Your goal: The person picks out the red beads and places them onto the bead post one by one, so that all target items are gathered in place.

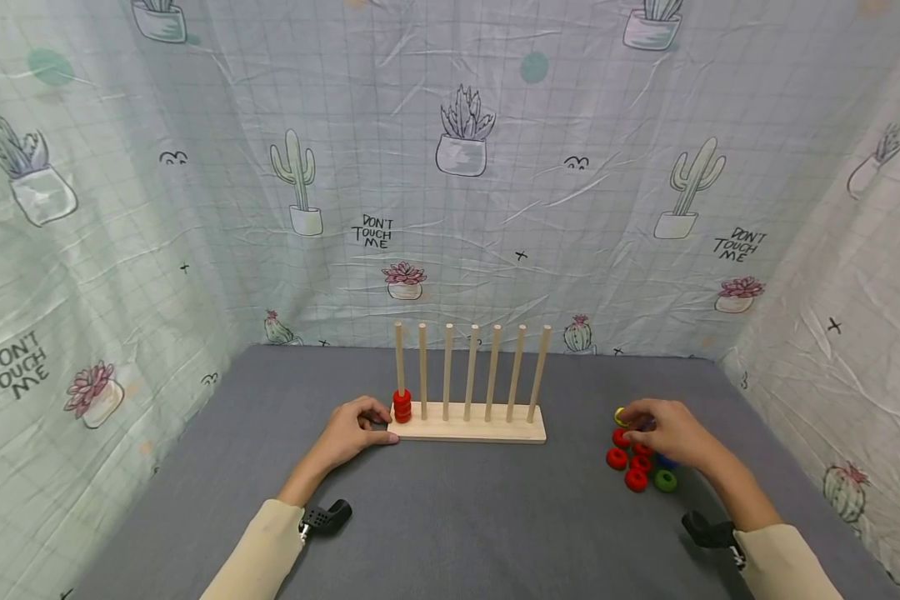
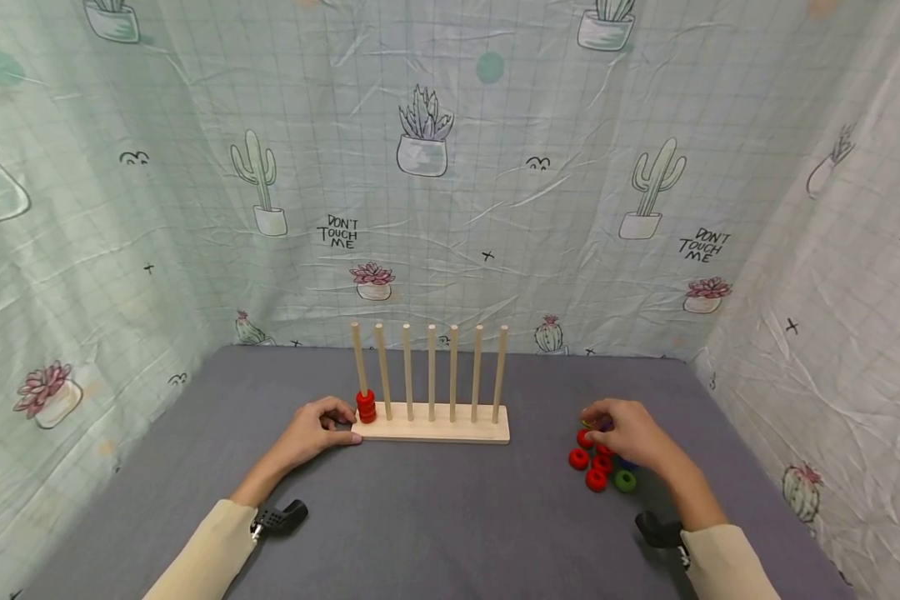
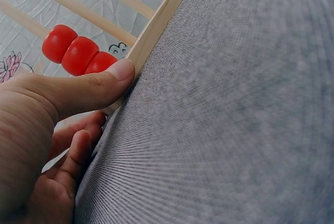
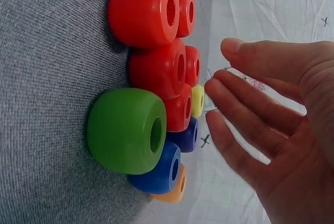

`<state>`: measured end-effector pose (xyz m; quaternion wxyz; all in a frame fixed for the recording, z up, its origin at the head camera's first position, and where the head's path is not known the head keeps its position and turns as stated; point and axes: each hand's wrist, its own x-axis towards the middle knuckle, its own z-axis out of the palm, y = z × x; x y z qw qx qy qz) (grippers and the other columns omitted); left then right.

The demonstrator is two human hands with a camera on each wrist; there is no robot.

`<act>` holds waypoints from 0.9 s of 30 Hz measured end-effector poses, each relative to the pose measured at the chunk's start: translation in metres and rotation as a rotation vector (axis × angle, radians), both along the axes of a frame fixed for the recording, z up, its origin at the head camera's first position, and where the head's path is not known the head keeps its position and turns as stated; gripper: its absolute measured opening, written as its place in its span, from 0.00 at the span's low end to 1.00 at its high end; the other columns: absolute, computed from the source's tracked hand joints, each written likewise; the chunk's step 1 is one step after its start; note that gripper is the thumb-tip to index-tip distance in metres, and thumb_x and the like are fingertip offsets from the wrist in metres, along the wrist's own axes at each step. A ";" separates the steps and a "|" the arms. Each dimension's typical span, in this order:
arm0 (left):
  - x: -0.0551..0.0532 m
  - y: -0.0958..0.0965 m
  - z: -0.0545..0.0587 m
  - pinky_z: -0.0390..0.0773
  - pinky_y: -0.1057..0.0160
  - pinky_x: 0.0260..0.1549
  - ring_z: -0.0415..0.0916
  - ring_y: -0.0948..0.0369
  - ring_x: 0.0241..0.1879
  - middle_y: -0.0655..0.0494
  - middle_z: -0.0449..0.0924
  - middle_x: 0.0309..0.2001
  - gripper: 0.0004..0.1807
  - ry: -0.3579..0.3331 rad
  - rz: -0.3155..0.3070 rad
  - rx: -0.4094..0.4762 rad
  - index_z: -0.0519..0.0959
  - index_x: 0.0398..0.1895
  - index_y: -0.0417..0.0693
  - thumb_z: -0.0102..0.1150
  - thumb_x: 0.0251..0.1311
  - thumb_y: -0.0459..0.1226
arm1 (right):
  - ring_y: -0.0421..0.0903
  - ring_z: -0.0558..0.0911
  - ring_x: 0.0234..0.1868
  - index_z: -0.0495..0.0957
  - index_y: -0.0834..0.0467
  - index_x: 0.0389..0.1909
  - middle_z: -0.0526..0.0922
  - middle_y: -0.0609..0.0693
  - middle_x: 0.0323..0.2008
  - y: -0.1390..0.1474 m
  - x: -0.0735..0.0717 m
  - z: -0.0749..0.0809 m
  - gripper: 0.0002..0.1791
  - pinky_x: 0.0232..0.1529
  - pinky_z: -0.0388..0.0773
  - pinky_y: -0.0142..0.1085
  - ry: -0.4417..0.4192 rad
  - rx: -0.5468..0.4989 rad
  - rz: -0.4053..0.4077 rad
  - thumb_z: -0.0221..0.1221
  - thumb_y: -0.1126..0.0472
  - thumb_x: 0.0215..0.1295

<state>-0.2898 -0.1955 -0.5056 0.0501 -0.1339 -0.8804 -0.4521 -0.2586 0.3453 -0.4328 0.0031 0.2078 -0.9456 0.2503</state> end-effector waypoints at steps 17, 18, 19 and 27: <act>0.002 -0.001 0.001 0.73 0.69 0.34 0.74 0.63 0.33 0.56 0.84 0.39 0.16 0.001 -0.003 -0.001 0.86 0.36 0.52 0.84 0.45 0.42 | 0.40 0.85 0.35 0.86 0.63 0.45 0.90 0.50 0.37 -0.001 -0.003 -0.006 0.15 0.33 0.78 0.33 -0.025 0.040 -0.005 0.73 0.62 0.59; 0.002 -0.001 0.001 0.73 0.69 0.33 0.74 0.64 0.33 0.56 0.84 0.40 0.16 0.000 -0.003 -0.001 0.86 0.36 0.52 0.84 0.45 0.42 | 0.40 0.84 0.34 0.86 0.63 0.45 0.89 0.50 0.36 -0.001 -0.003 -0.005 0.15 0.33 0.78 0.33 -0.026 0.043 -0.002 0.73 0.62 0.59; 0.002 -0.001 0.001 0.73 0.69 0.33 0.74 0.64 0.32 0.56 0.84 0.40 0.16 -0.002 -0.002 0.000 0.86 0.36 0.52 0.84 0.45 0.42 | 0.39 0.84 0.34 0.86 0.63 0.45 0.89 0.49 0.36 -0.001 -0.003 -0.005 0.14 0.32 0.77 0.33 -0.030 0.046 0.000 0.73 0.62 0.59; 0.003 0.001 0.002 0.73 0.69 0.34 0.74 0.63 0.33 0.56 0.84 0.40 0.16 0.001 0.002 -0.005 0.86 0.35 0.53 0.84 0.45 0.42 | 0.36 0.83 0.32 0.86 0.61 0.46 0.89 0.45 0.34 0.001 -0.006 -0.010 0.15 0.32 0.76 0.32 -0.064 0.062 -0.017 0.72 0.61 0.59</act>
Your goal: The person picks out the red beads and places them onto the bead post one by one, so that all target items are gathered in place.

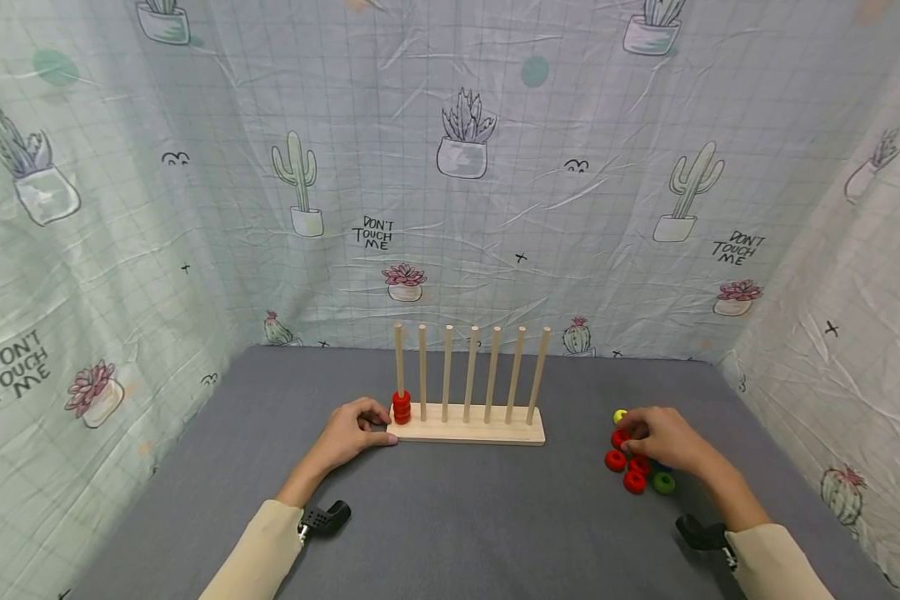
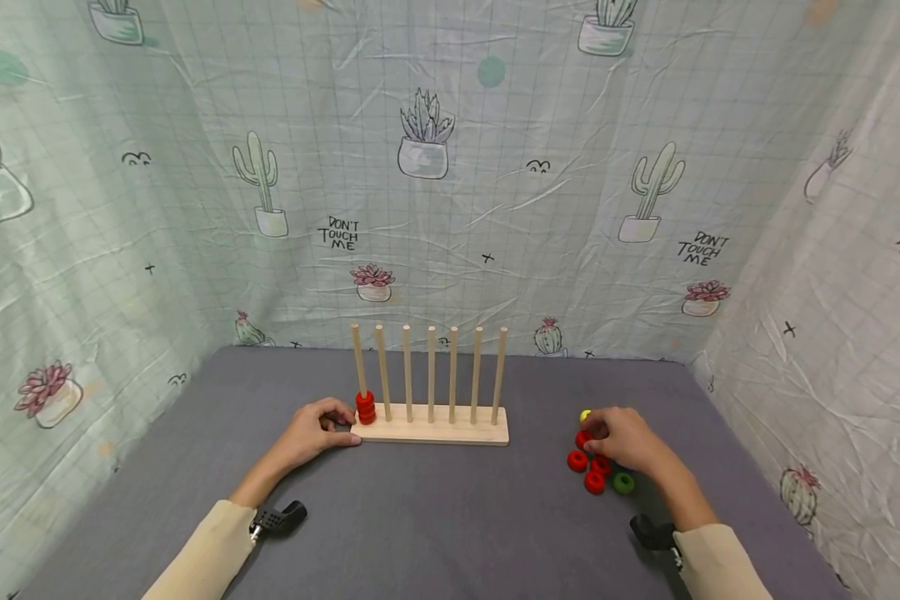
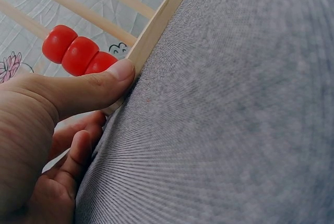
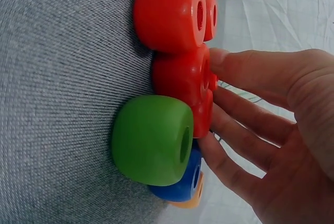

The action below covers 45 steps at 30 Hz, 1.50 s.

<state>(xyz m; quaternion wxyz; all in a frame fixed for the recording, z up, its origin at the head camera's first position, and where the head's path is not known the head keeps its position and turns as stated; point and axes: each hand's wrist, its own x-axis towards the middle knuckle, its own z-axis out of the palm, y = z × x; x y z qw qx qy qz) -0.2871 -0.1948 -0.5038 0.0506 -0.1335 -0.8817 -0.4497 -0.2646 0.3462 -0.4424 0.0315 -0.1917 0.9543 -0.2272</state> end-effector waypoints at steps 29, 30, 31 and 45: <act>0.000 0.000 0.000 0.74 0.69 0.34 0.75 0.62 0.34 0.55 0.84 0.39 0.17 -0.007 0.002 0.012 0.86 0.36 0.52 0.84 0.45 0.41 | 0.40 0.85 0.36 0.85 0.62 0.50 0.89 0.46 0.38 -0.001 -0.003 0.006 0.16 0.34 0.78 0.33 0.015 0.006 0.019 0.70 0.60 0.63; 0.000 0.000 0.000 0.74 0.69 0.34 0.75 0.62 0.34 0.55 0.84 0.39 0.17 -0.008 0.003 0.009 0.86 0.36 0.52 0.84 0.45 0.41 | 0.40 0.85 0.36 0.85 0.62 0.50 0.89 0.46 0.38 -0.002 -0.002 0.007 0.16 0.34 0.78 0.33 0.019 0.010 0.018 0.70 0.60 0.64; 0.000 0.000 0.001 0.74 0.68 0.34 0.75 0.62 0.34 0.55 0.84 0.39 0.17 -0.010 0.003 0.008 0.86 0.36 0.52 0.84 0.45 0.41 | 0.41 0.85 0.37 0.85 0.62 0.50 0.89 0.47 0.38 -0.002 -0.002 0.009 0.16 0.34 0.78 0.33 0.022 0.012 0.018 0.70 0.60 0.64; -0.001 0.000 -0.001 0.73 0.69 0.33 0.74 0.64 0.32 0.55 0.84 0.39 0.17 -0.017 0.004 0.008 0.85 0.36 0.53 0.84 0.45 0.42 | 0.41 0.86 0.37 0.85 0.61 0.50 0.89 0.50 0.41 -0.018 -0.003 0.013 0.16 0.36 0.80 0.35 0.051 -0.003 0.034 0.70 0.59 0.64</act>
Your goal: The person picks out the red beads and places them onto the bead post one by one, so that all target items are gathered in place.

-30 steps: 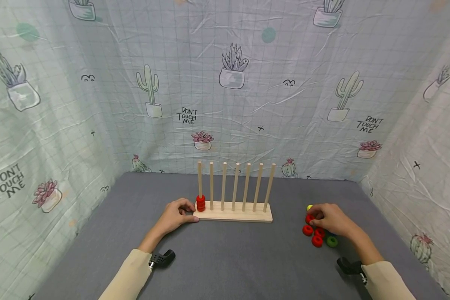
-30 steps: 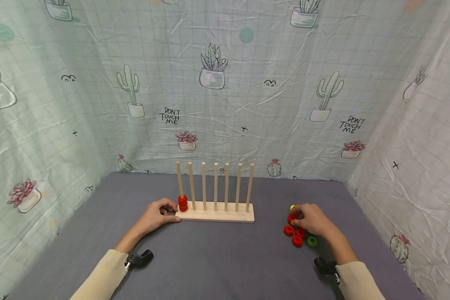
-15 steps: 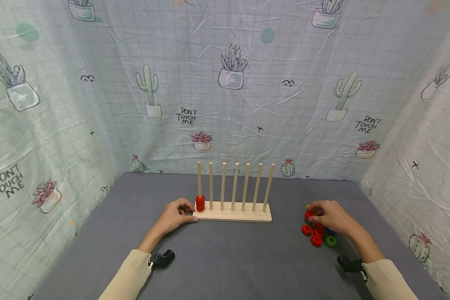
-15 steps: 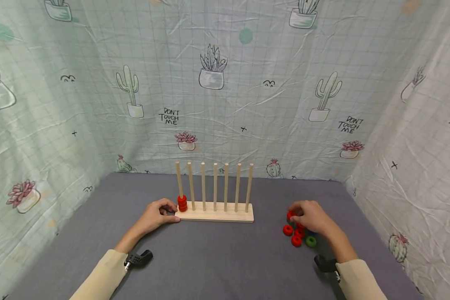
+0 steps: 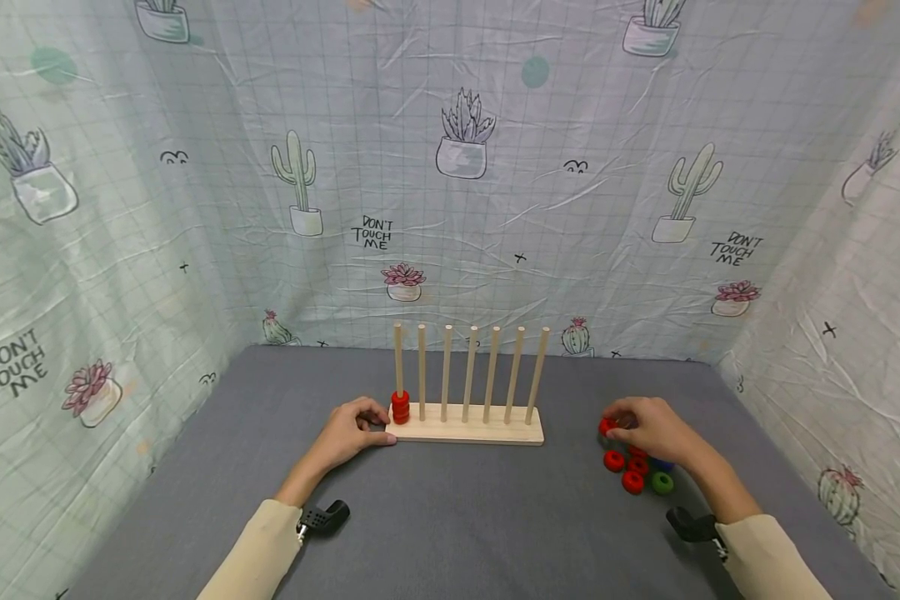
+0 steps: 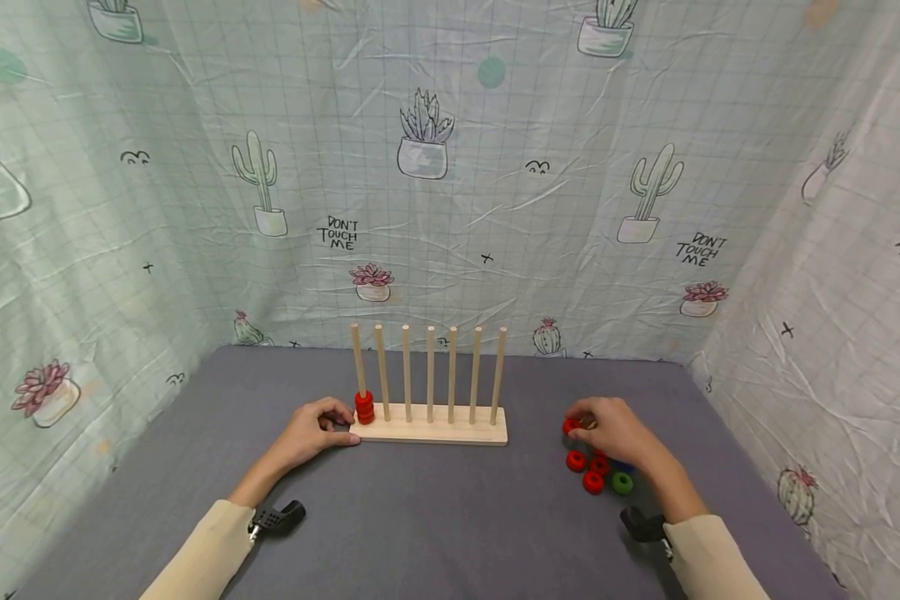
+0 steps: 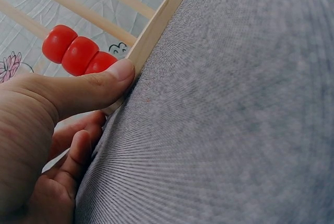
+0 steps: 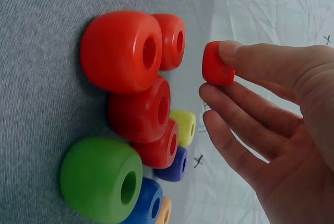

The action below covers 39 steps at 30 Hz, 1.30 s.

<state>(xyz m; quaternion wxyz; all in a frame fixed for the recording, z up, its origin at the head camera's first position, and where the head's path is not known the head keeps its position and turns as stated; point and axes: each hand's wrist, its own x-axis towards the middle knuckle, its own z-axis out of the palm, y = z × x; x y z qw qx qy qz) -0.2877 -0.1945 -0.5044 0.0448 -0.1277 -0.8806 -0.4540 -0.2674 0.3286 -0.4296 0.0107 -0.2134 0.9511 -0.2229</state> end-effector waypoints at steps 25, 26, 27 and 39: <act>-0.001 -0.001 0.000 0.74 0.69 0.33 0.74 0.64 0.32 0.55 0.84 0.39 0.17 0.014 -0.006 0.000 0.85 0.36 0.52 0.84 0.45 0.42 | 0.43 0.87 0.40 0.86 0.61 0.50 0.89 0.49 0.43 -0.022 -0.001 0.001 0.15 0.40 0.84 0.36 0.003 -0.027 0.067 0.71 0.60 0.64; 0.000 -0.001 0.000 0.74 0.69 0.33 0.74 0.63 0.33 0.55 0.84 0.39 0.17 0.017 -0.008 0.002 0.85 0.36 0.52 0.84 0.45 0.41 | 0.43 0.87 0.40 0.86 0.60 0.50 0.89 0.49 0.43 -0.023 -0.001 0.001 0.15 0.41 0.84 0.36 0.001 -0.028 0.069 0.71 0.60 0.64; 0.000 -0.001 0.000 0.74 0.69 0.33 0.74 0.63 0.33 0.54 0.84 0.39 0.17 0.019 -0.009 0.003 0.85 0.36 0.52 0.84 0.45 0.41 | 0.43 0.87 0.40 0.86 0.60 0.50 0.89 0.49 0.44 -0.024 -0.001 0.001 0.15 0.41 0.84 0.36 -0.002 -0.030 0.071 0.71 0.59 0.64; 0.000 -0.001 0.000 0.74 0.69 0.34 0.75 0.62 0.34 0.54 0.84 0.39 0.17 0.020 -0.015 0.010 0.85 0.36 0.51 0.84 0.45 0.41 | 0.42 0.87 0.42 0.85 0.61 0.51 0.89 0.50 0.45 -0.037 -0.001 0.005 0.15 0.41 0.84 0.36 -0.034 -0.035 0.089 0.70 0.61 0.65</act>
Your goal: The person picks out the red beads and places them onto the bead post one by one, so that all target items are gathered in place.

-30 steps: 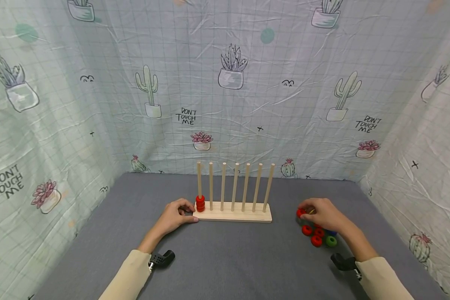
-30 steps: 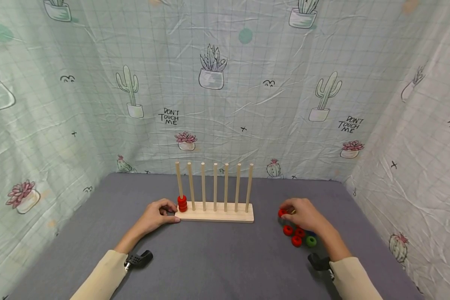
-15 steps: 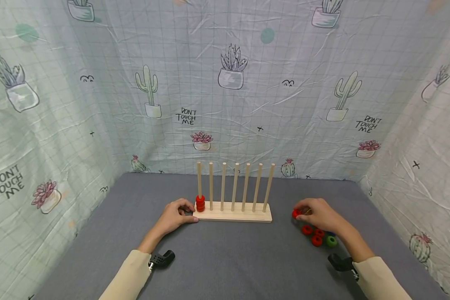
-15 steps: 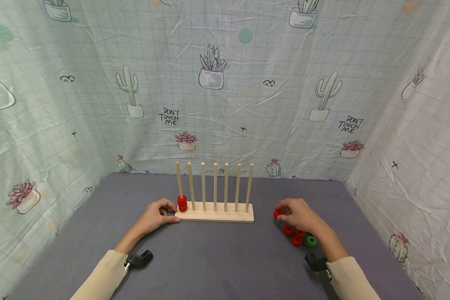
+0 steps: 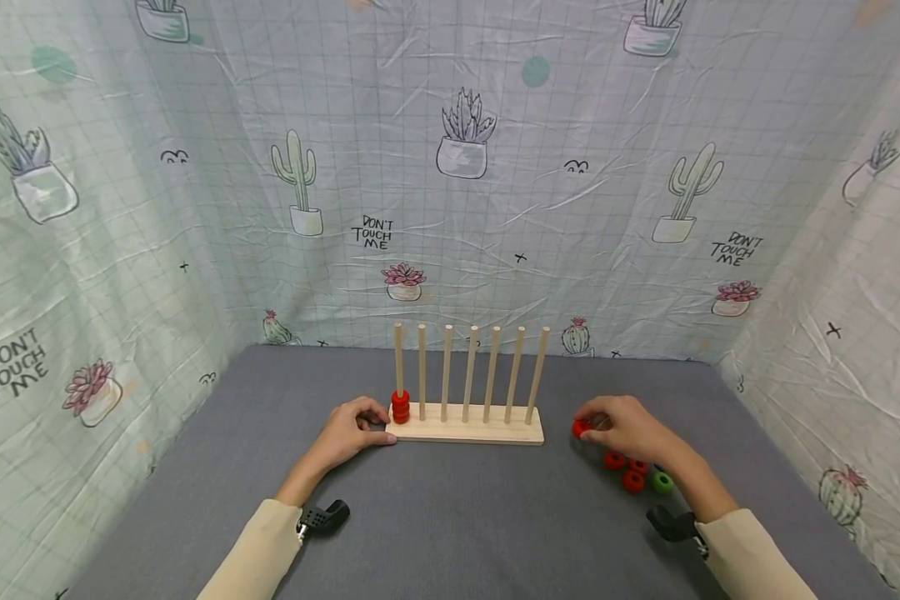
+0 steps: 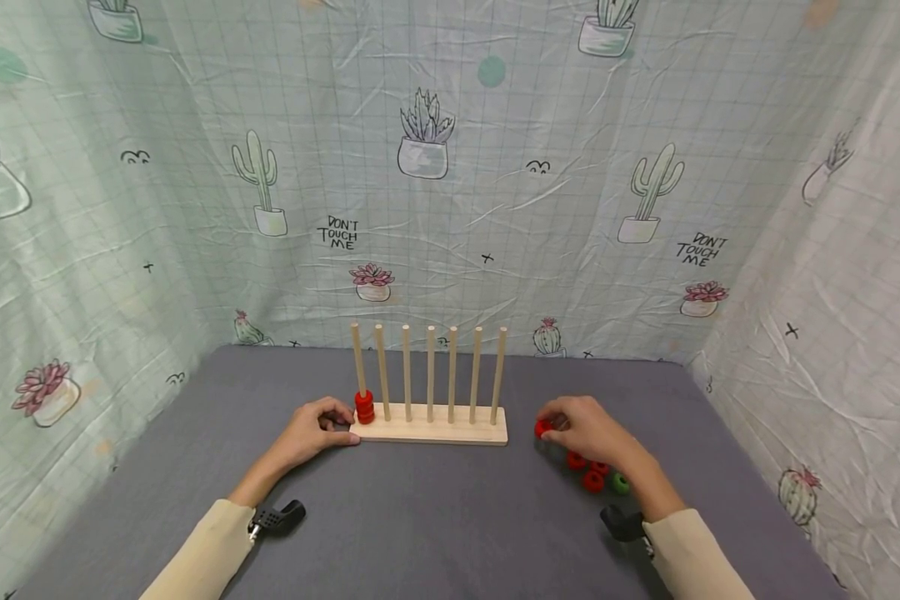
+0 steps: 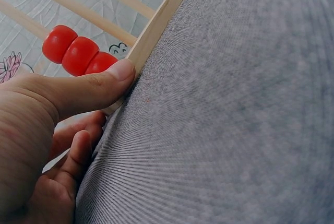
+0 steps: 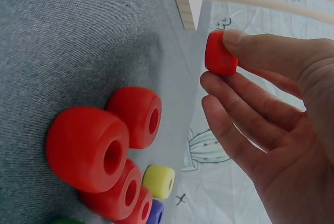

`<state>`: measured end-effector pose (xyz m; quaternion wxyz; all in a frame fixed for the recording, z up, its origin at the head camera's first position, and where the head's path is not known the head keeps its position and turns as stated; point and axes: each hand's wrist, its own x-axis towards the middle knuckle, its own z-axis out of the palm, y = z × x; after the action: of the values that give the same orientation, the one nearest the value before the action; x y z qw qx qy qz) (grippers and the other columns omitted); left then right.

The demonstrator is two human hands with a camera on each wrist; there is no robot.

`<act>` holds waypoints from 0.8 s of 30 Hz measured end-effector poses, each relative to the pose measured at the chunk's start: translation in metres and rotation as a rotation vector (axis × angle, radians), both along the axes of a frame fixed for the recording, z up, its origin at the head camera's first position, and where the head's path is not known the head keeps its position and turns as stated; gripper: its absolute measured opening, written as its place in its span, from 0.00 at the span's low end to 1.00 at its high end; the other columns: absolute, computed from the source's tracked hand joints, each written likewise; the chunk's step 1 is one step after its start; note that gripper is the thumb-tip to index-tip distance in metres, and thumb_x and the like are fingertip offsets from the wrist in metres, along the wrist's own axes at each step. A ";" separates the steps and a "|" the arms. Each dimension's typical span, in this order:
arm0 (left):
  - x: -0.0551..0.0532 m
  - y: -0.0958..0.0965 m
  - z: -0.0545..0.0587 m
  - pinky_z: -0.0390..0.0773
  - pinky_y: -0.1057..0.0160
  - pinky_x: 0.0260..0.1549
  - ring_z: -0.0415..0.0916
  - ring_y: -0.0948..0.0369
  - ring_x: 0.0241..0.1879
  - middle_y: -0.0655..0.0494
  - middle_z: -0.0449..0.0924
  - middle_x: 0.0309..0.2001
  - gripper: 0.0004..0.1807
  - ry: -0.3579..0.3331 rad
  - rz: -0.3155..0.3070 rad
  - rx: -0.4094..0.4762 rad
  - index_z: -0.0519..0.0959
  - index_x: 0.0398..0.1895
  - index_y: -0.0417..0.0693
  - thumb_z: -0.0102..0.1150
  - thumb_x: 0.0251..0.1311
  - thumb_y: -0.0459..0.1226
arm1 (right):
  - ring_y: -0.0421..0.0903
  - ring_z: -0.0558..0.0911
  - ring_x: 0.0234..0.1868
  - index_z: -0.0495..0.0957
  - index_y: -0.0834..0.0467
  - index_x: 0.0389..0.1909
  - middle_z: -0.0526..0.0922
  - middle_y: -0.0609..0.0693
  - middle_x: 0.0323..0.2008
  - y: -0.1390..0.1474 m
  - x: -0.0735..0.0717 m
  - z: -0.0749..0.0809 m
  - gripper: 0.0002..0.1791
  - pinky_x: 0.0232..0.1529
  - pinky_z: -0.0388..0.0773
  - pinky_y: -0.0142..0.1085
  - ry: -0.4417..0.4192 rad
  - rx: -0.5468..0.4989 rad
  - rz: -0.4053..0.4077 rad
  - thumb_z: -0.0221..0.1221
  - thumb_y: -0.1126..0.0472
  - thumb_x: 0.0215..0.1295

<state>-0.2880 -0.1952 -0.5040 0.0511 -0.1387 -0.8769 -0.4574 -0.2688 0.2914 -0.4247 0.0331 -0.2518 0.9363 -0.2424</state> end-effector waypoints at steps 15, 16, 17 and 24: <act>0.000 0.001 0.001 0.74 0.69 0.34 0.75 0.63 0.34 0.55 0.84 0.40 0.16 -0.002 0.007 -0.014 0.85 0.36 0.52 0.84 0.45 0.41 | 0.42 0.87 0.42 0.85 0.61 0.52 0.89 0.50 0.45 -0.013 -0.001 0.002 0.16 0.41 0.83 0.33 0.017 -0.019 0.053 0.69 0.61 0.66; 0.000 0.001 0.001 0.74 0.69 0.34 0.75 0.62 0.35 0.55 0.84 0.40 0.16 -0.002 0.007 -0.015 0.85 0.36 0.52 0.84 0.45 0.41 | 0.42 0.87 0.42 0.85 0.61 0.52 0.89 0.50 0.45 -0.014 -0.001 0.002 0.16 0.41 0.83 0.33 0.022 -0.018 0.061 0.69 0.61 0.66; 0.000 0.001 0.001 0.74 0.69 0.34 0.75 0.62 0.35 0.55 0.84 0.40 0.16 -0.001 0.008 -0.015 0.85 0.36 0.52 0.84 0.45 0.41 | 0.42 0.87 0.42 0.85 0.61 0.52 0.89 0.50 0.45 -0.015 -0.002 0.002 0.16 0.41 0.83 0.33 0.023 -0.021 0.060 0.69 0.61 0.66; 0.001 0.001 0.002 0.74 0.69 0.34 0.75 0.62 0.34 0.55 0.84 0.40 0.16 -0.005 0.006 -0.011 0.85 0.36 0.52 0.84 0.45 0.41 | 0.41 0.87 0.41 0.85 0.60 0.52 0.89 0.49 0.45 -0.021 -0.001 0.004 0.15 0.40 0.83 0.33 0.029 -0.024 0.067 0.69 0.63 0.65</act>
<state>-0.2872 -0.1944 -0.5018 0.0497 -0.1351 -0.8801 -0.4525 -0.2695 0.2708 -0.4205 0.0244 -0.2868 0.9248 -0.2487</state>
